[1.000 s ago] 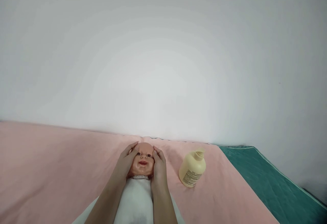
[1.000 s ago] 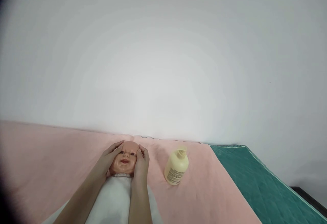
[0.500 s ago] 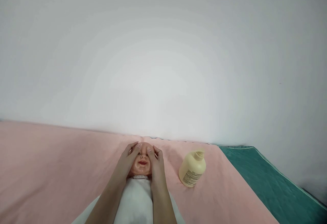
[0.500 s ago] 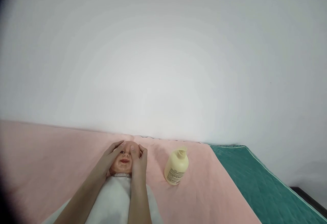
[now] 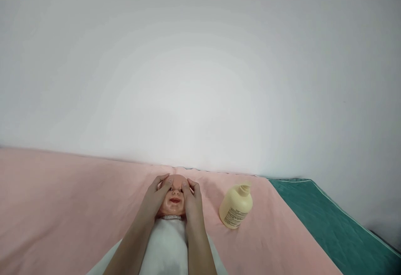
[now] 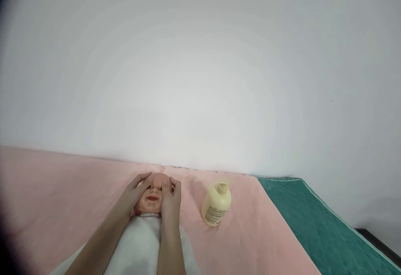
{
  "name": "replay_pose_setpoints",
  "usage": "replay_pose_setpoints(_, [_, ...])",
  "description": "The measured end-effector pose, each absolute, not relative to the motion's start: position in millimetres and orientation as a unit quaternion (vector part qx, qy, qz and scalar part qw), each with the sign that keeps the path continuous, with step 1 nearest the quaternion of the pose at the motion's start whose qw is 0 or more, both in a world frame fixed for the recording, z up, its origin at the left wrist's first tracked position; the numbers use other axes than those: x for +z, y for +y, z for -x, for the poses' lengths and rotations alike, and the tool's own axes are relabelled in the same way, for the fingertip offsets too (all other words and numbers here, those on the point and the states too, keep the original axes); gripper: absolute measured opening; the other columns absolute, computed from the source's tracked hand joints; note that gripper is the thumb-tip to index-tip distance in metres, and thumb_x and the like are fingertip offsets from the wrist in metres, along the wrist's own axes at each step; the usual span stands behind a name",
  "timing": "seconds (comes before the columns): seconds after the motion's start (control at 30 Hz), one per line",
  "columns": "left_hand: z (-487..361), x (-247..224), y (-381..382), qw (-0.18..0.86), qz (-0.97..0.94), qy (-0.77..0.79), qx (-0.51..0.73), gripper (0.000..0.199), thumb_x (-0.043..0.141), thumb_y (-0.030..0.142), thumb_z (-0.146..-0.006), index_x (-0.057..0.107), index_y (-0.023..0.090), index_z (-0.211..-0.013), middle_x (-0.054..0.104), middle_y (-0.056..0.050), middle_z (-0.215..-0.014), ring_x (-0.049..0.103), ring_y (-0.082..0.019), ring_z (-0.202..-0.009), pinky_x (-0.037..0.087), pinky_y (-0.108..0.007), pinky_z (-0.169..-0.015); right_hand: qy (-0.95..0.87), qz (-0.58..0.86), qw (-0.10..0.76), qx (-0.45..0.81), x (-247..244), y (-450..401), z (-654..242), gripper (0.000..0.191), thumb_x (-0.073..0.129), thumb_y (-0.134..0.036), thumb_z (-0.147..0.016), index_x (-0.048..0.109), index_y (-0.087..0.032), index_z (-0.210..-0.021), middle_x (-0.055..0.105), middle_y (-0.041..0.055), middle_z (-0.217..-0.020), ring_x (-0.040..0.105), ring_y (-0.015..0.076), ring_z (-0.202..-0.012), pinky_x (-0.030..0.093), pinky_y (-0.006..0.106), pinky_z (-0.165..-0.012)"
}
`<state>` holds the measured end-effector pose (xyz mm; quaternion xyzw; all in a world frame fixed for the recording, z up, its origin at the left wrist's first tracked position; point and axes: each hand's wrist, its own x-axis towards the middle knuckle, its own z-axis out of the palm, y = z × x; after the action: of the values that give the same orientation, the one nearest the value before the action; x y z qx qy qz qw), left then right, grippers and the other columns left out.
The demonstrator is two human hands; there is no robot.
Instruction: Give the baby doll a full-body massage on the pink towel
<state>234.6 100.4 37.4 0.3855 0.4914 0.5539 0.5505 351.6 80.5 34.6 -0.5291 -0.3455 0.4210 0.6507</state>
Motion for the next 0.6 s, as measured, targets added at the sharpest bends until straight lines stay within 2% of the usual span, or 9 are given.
replay_pose_setpoints(0.17, [-235.3,40.2,97.0,0.563,-0.38,0.471,0.563,0.046,0.064,0.045,-0.076,0.06,0.019,-0.114,0.066,-0.012,-0.114,0.065,-0.026,-0.101,0.052,-0.035,-0.084,-0.336,0.505,0.665,0.436,34.5,83.4,-353.2,0.029,0.063,-0.037,-0.068,0.065,-0.022,-0.093,0.068,0.0034,-0.098,0.061,0.0224,-0.098,0.047,0.03,-0.084])
replay_pose_setpoints(0.3, [-236.1,38.1,96.6,0.574,-0.354,0.443,0.591,0.047,0.068,0.048,-0.072,0.063,0.018,-0.108,0.067,-0.012,-0.114,0.065,-0.026,-0.102,0.052,-0.037,-0.087,-0.325,0.496,0.67,0.447,31.9,86.9,-355.6,0.033,0.059,-0.037,-0.064,0.065,-0.02,-0.092,0.067,0.0046,-0.102,0.06,0.0238,-0.101,0.046,0.032,-0.088])
replay_pose_setpoints(0.4, [-236.7,36.4,96.0,0.573,-0.347,0.435,0.602,0.048,0.066,0.051,-0.073,0.064,0.018,-0.107,0.067,-0.012,-0.117,0.065,-0.026,-0.104,0.052,-0.036,-0.089,-0.333,0.498,0.666,0.444,31.2,87.4,-355.0,0.033,0.059,-0.04,-0.067,0.064,-0.019,-0.092,0.067,0.006,-0.104,0.058,0.0251,-0.104,0.045,0.034,-0.091])
replay_pose_setpoints(0.5, [-236.8,40.1,92.5,0.567,-0.364,0.44,0.594,0.046,0.062,0.055,-0.076,0.064,0.02,-0.106,0.067,-0.01,-0.117,0.064,-0.025,-0.105,0.053,-0.035,-0.086,-0.36,0.502,0.653,0.438,32.8,84.3,-352.4,0.037,0.06,-0.048,-0.074,0.062,-0.019,-0.097,0.067,0.0069,-0.104,0.06,0.0254,-0.103,0.047,0.035,-0.089])
replay_pose_setpoints(0.6, [-236.3,48.1,88.7,0.562,-0.386,0.477,0.554,0.047,0.065,0.052,-0.076,0.061,0.02,-0.11,0.069,-0.011,-0.111,0.068,-0.025,-0.097,0.056,-0.034,-0.079,-0.382,0.521,0.631,0.429,35.4,80.4,-350.6,0.047,0.065,-0.05,-0.074,0.057,-0.018,-0.108,0.065,0.0084,-0.109,0.06,0.0254,-0.102,0.049,0.033,-0.085])
